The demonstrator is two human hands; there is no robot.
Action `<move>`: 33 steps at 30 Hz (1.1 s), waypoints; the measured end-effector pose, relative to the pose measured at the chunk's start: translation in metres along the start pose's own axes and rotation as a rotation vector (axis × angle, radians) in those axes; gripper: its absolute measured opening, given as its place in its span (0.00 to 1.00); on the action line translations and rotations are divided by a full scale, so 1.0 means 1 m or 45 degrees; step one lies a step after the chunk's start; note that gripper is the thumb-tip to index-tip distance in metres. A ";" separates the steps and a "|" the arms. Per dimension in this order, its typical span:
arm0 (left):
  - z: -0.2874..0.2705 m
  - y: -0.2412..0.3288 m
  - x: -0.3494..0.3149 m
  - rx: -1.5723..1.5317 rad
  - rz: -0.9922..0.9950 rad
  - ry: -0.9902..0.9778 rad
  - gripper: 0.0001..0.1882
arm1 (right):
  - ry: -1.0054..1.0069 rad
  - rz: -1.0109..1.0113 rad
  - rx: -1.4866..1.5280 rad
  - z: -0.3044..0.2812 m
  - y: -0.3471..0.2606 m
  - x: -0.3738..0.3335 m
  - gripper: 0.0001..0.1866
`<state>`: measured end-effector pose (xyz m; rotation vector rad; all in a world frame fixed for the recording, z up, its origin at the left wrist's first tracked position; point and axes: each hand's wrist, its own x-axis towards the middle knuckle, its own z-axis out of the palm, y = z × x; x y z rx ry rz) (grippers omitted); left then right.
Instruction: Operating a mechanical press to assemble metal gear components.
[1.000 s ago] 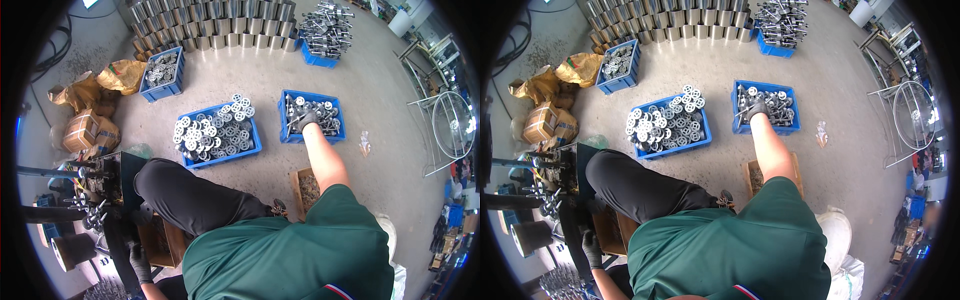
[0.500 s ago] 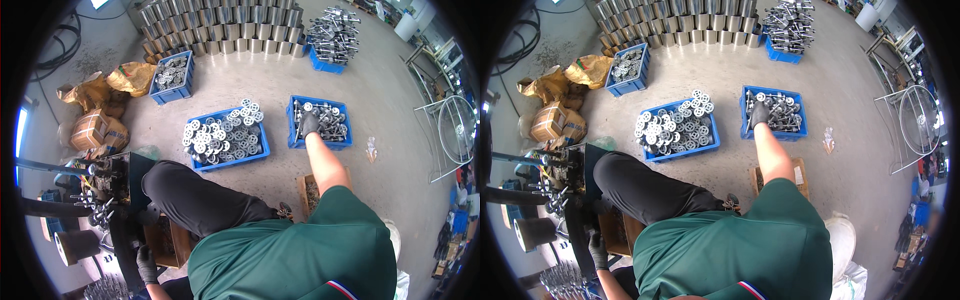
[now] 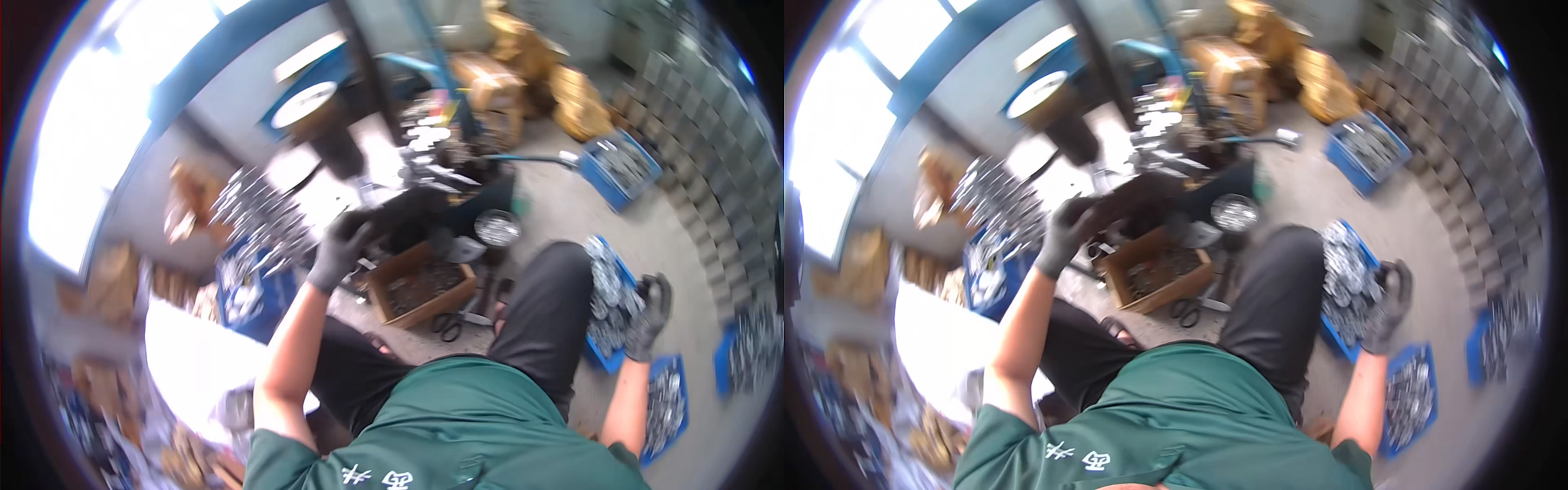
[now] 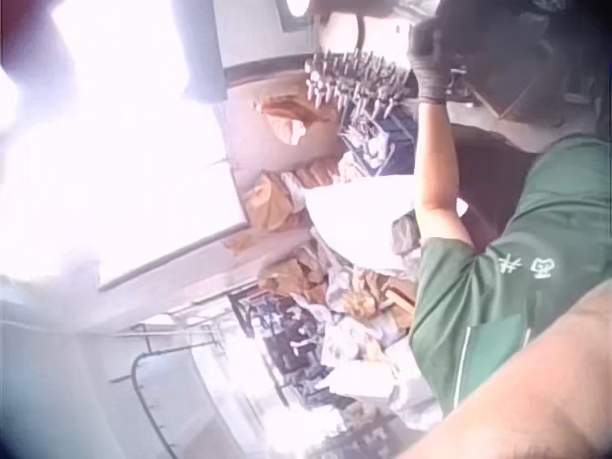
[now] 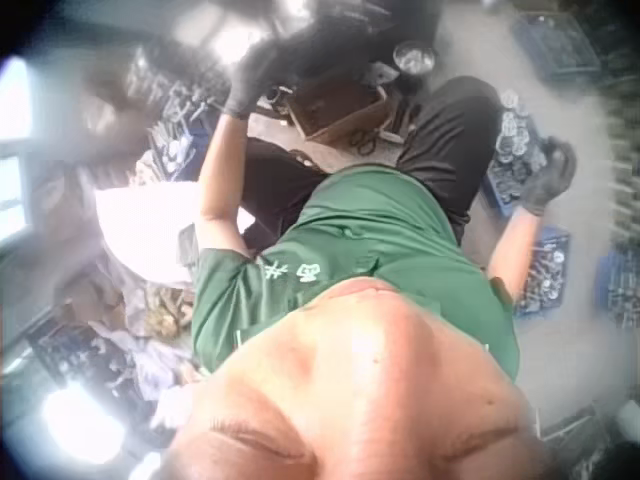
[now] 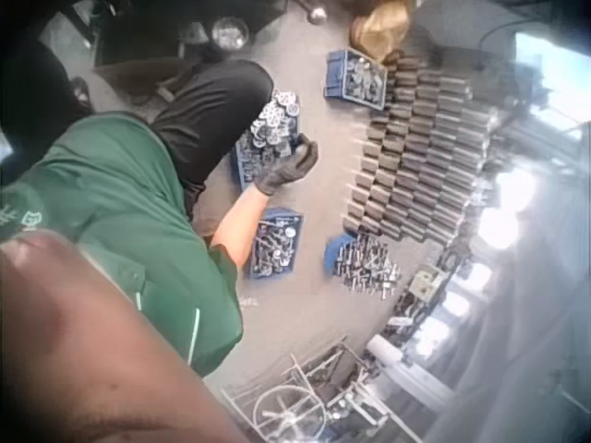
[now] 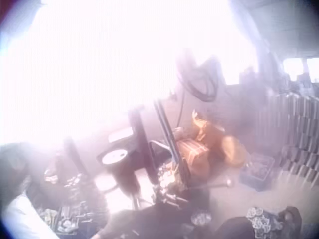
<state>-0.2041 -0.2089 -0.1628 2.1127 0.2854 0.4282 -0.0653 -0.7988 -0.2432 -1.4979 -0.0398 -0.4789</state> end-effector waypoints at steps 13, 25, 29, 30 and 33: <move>-0.098 -0.035 -0.034 -0.920 0.117 1.013 0.15 | -2.106 -1.176 -0.182 0.386 -0.091 -0.052 0.16; -0.176 -0.045 -0.014 -2.172 0.504 0.613 0.18 | -2.922 -0.758 -1.075 0.417 -0.001 -0.088 0.26; -0.188 -0.061 0.001 -1.084 0.509 0.686 0.17 | -2.860 -0.753 -1.134 0.420 -0.002 -0.088 0.24; -0.189 -0.061 0.000 -1.092 0.509 0.688 0.17 | -2.852 -0.757 -1.175 0.421 -0.001 -0.088 0.24; -0.188 -0.056 0.001 -2.373 0.473 0.285 0.13 | -2.827 -0.741 -1.110 0.418 0.012 -0.083 0.23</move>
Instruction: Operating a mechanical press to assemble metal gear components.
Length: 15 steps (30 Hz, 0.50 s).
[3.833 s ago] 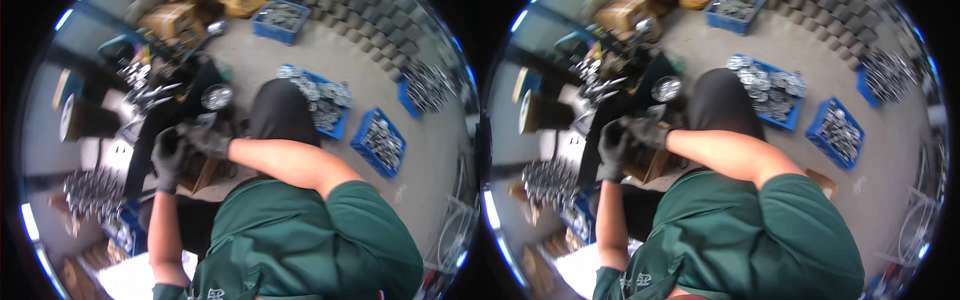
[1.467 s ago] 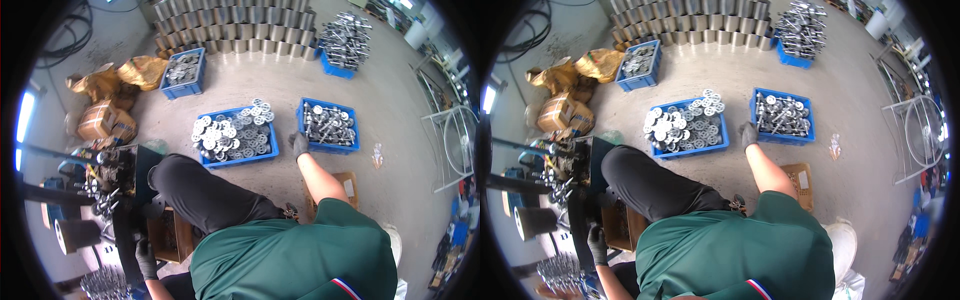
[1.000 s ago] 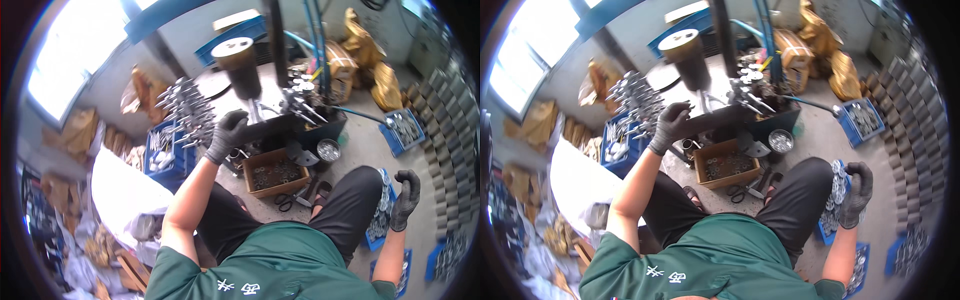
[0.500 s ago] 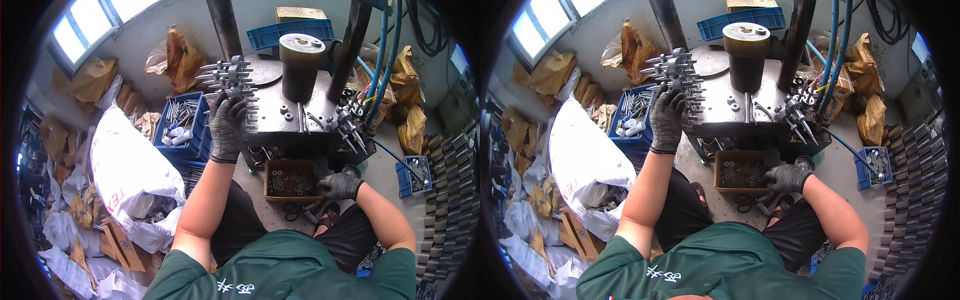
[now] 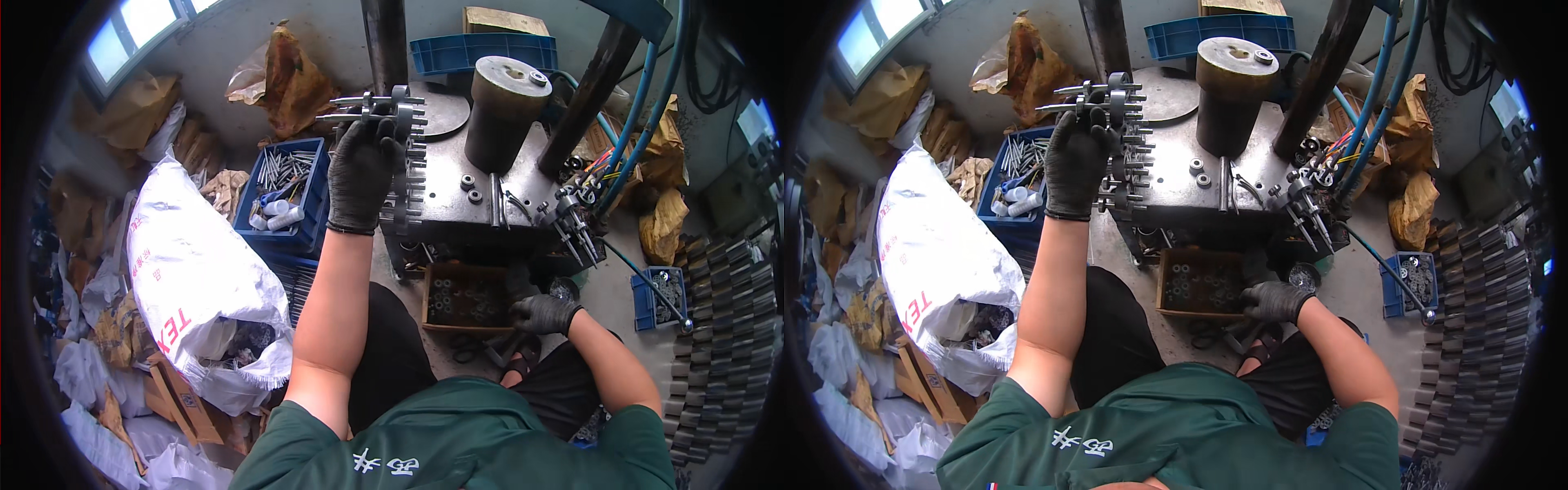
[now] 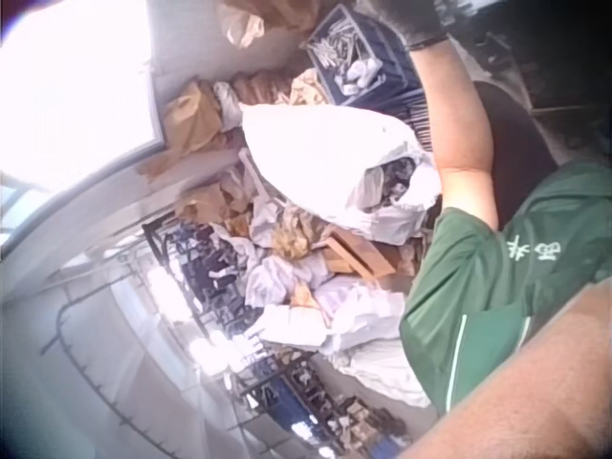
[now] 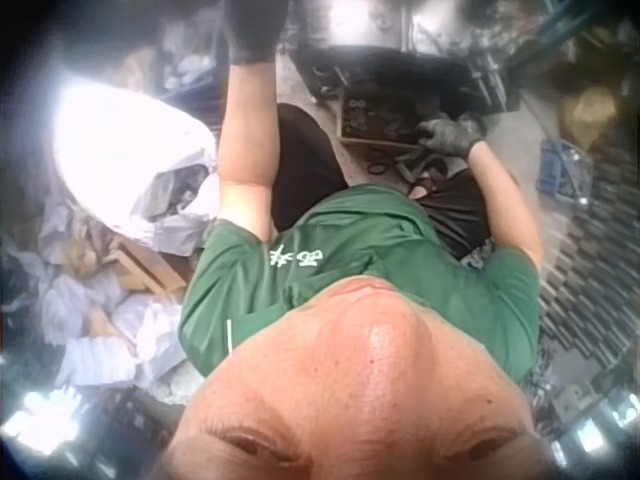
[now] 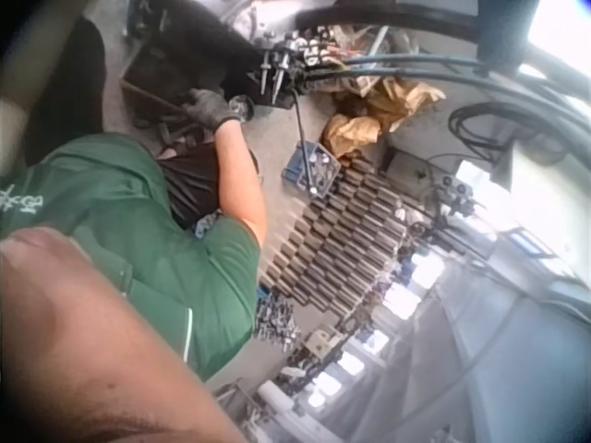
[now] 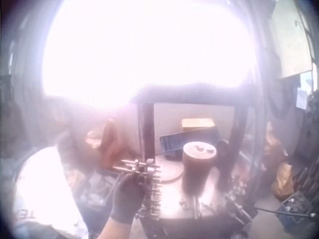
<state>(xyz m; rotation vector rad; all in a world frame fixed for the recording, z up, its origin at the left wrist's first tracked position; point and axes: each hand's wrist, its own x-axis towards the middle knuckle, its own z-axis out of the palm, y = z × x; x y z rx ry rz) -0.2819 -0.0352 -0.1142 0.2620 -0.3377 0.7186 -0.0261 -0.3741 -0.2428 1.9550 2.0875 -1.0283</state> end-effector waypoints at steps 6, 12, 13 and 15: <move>0.018 -0.058 -0.011 2.154 0.778 -0.183 0.16 | -0.024 0.027 0.082 -0.007 0.003 -0.002 0.25; 0.049 -0.093 -0.057 1.920 0.379 -0.520 0.19 | 0.401 -0.049 0.167 -0.014 -0.005 -0.012 0.20; 0.041 -0.102 -0.060 1.902 0.376 -0.512 0.19 | 0.390 -0.033 0.167 -0.019 -0.009 -0.012 0.20; 0.022 -0.114 -0.066 1.863 0.127 -0.275 0.16 | 0.711 -0.225 0.094 -0.038 -0.024 0.002 0.17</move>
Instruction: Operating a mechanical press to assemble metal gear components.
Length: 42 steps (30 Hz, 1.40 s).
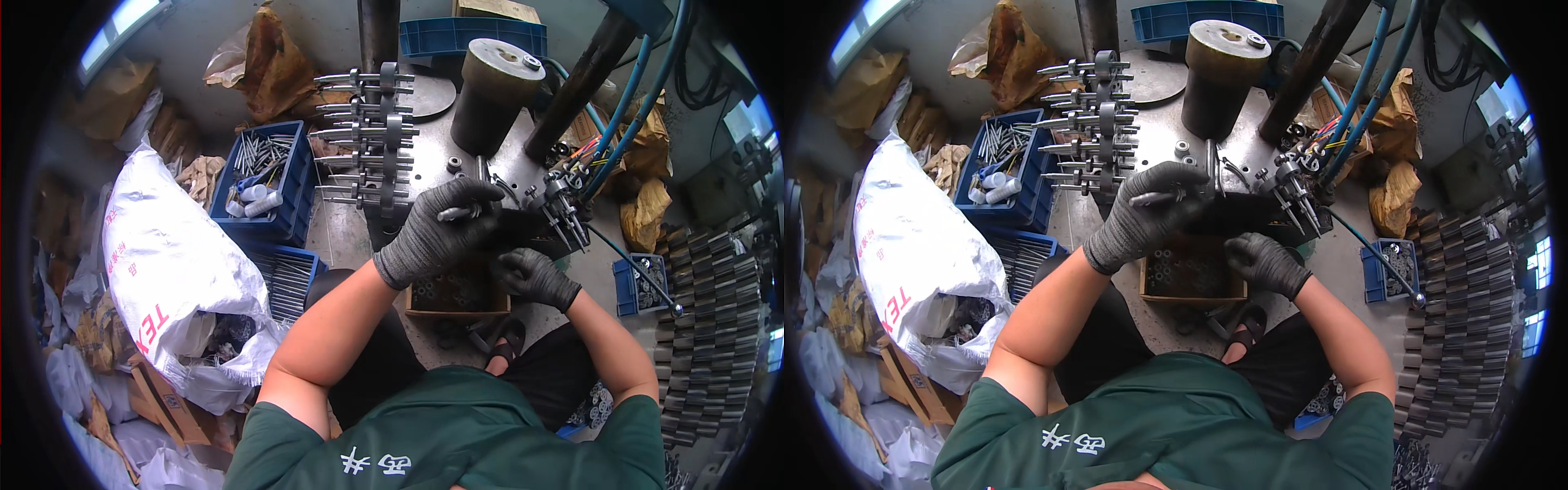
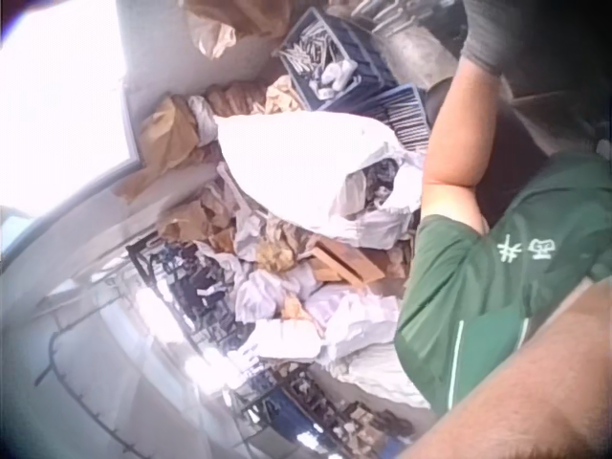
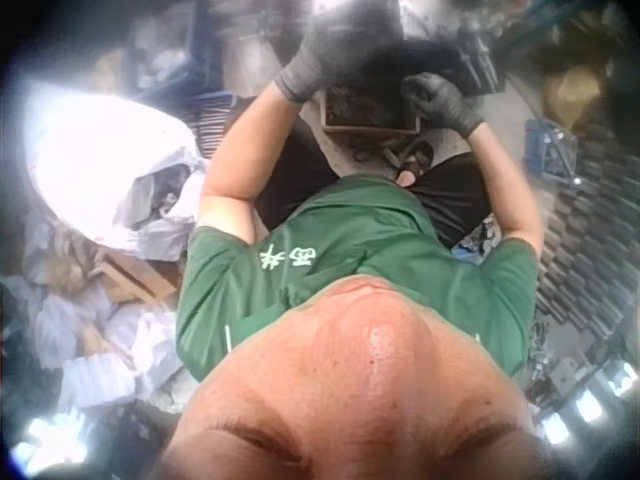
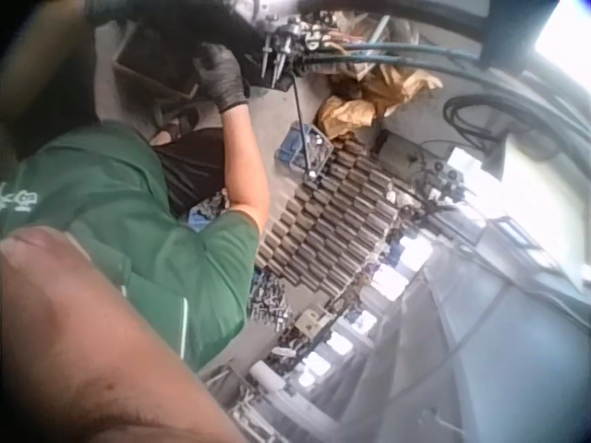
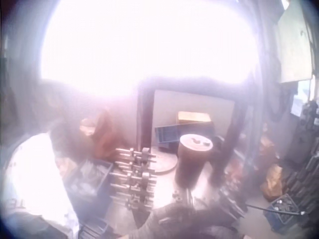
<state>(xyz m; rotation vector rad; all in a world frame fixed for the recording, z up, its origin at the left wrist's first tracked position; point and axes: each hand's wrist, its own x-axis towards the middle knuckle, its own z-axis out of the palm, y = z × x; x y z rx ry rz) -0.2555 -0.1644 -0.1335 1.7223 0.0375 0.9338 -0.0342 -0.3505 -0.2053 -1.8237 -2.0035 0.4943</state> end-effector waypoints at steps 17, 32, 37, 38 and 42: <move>-0.004 -0.096 0.035 0.294 -0.630 0.290 0.13 | 0.124 0.122 -0.887 -0.019 0.005 0.188 0.12; 0.001 -0.094 0.046 0.931 -0.569 0.106 0.18 | 1.423 -0.170 -0.338 -0.169 -0.004 0.196 0.06; 0.005 -0.100 0.049 1.299 -0.306 0.097 0.14 | 1.418 0.199 -0.289 -0.205 0.022 0.222 0.12; 0.006 -0.102 0.047 1.300 -0.270 0.120 0.14 | 1.379 0.284 -0.273 -0.208 0.025 0.225 0.14; 0.006 -0.116 0.047 0.966 -0.645 0.087 0.16 | 1.116 0.434 -0.315 -0.214 0.033 0.234 0.18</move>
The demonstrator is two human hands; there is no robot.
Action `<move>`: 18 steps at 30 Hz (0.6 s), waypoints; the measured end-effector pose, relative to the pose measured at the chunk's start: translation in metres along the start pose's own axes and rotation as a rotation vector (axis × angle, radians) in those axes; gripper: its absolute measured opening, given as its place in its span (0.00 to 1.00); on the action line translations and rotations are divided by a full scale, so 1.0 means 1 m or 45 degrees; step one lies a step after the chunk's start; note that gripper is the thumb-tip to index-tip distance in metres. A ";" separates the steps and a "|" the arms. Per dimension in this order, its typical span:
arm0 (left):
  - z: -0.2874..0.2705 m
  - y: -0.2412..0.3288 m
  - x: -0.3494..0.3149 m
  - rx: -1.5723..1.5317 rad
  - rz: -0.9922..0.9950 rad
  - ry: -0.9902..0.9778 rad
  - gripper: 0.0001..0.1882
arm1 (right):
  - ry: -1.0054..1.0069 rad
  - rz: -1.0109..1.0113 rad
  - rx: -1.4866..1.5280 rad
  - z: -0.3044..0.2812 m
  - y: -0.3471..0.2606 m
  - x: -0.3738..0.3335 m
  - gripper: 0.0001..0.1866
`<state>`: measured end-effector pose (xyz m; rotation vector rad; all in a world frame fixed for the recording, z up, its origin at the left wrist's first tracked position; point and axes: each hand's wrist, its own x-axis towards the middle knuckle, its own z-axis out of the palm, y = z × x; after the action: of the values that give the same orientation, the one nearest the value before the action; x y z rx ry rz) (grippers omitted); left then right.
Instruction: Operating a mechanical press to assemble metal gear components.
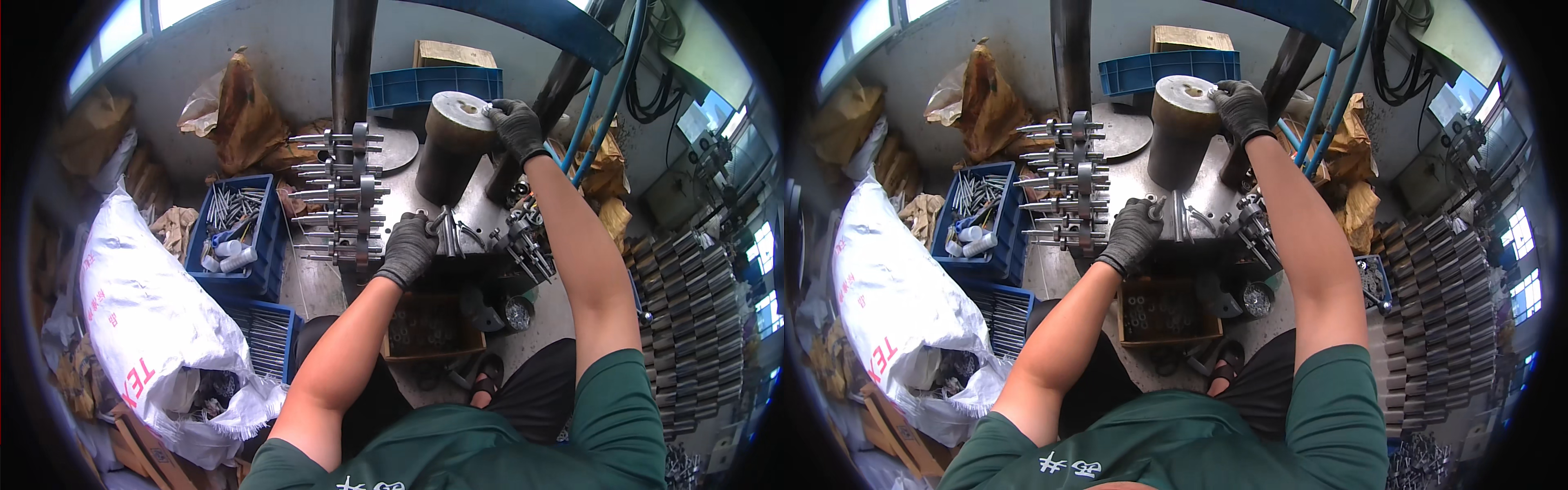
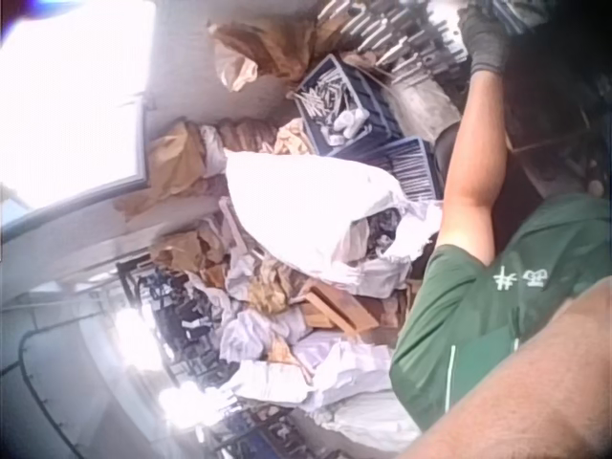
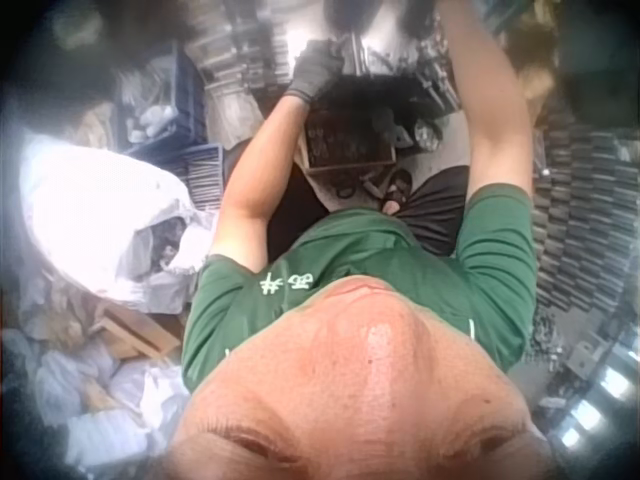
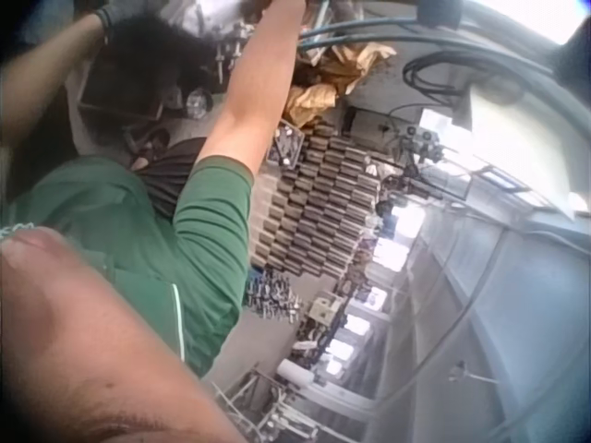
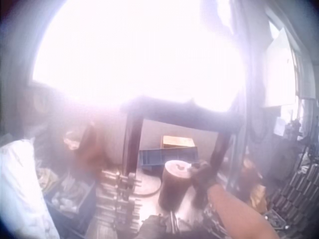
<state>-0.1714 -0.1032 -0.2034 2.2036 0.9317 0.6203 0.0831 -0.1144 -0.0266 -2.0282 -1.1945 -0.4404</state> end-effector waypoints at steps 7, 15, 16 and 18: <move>-0.004 -0.007 -0.001 -0.196 -0.018 -0.070 0.22 | -0.006 -0.113 -0.190 0.002 -0.007 -0.001 0.19; 0.012 -0.014 0.006 -0.226 0.079 -0.100 0.24 | 0.181 -0.282 -0.127 -0.022 0.009 -0.022 0.19; 0.012 -0.012 0.005 -0.171 0.071 -0.102 0.25 | 0.264 -0.394 -0.053 -0.027 0.012 -0.034 0.18; 0.005 -0.030 -0.005 -0.150 0.070 -0.036 0.23 | 0.160 -0.375 0.166 -0.038 -0.014 -0.086 0.13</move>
<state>-0.1849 -0.0926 -0.2290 2.1338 0.8018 0.6511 0.0295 -0.1900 -0.0473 -1.6945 -1.4109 -0.6068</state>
